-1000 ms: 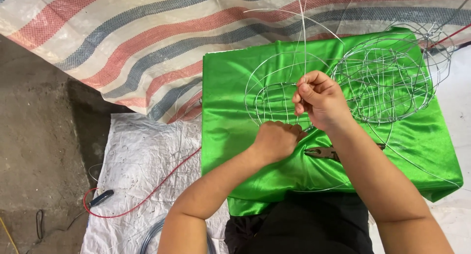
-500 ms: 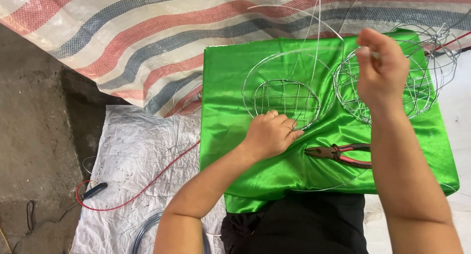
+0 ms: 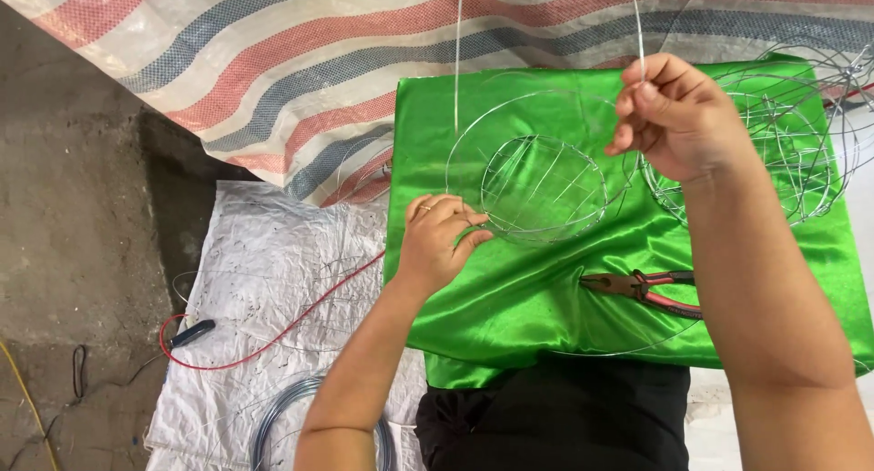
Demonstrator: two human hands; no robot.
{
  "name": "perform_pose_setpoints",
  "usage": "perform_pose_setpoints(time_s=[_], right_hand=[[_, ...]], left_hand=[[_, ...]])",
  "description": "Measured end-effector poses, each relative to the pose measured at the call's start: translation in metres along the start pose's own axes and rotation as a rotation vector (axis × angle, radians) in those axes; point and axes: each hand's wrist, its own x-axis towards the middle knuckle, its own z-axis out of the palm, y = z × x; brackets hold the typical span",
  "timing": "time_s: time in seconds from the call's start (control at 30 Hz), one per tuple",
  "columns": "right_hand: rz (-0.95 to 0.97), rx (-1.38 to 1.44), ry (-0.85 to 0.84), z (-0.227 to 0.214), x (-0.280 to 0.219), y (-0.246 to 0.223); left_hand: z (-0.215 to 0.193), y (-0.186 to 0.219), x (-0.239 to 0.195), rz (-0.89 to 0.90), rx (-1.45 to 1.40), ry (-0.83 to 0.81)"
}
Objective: Assembling circular wire frames by joining and securing metal wire sections.
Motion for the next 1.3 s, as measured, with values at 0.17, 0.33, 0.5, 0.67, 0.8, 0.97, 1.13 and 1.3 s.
perform_pose_setpoints(time_s=[0.17, 0.33, 0.5, 0.67, 0.8, 0.97, 1.13, 1.3], right_hand=[[0.009, -0.077, 0.103, 0.002, 0.000, 0.024], [-0.033, -0.201, 0.217, 0.031, -0.014, 0.013], [-0.225, -0.658, 0.379, 0.018, -0.043, 0.024], [-0.188, -0.720, 0.635, -0.015, -0.062, 0.094], [0.071, -0.993, 0.654, -0.055, -0.062, 0.133], [-0.005, -0.775, 0.544, -0.023, -0.041, 0.104], [-0.106, -0.692, 0.408, -0.034, -0.025, 0.119], [-0.175, -0.717, 0.364, -0.016, -0.034, 0.109]], left_hand=[[0.007, 0.003, -0.016, -0.051, -0.015, 0.047], [0.010, -0.007, -0.017, -0.094, -0.008, 0.044], [0.005, -0.012, -0.006, -0.435, -0.403, 0.165], [0.027, -0.012, -0.011, -0.611, -0.666, 0.376], [0.045, -0.015, -0.021, -0.737, -0.920, 0.474], [0.049, -0.004, -0.021, -0.794, -0.987, 0.462], [0.048, -0.021, -0.015, -0.796, -0.996, 0.453], [0.025, -0.058, 0.010, -0.743, -1.157, 0.420]])
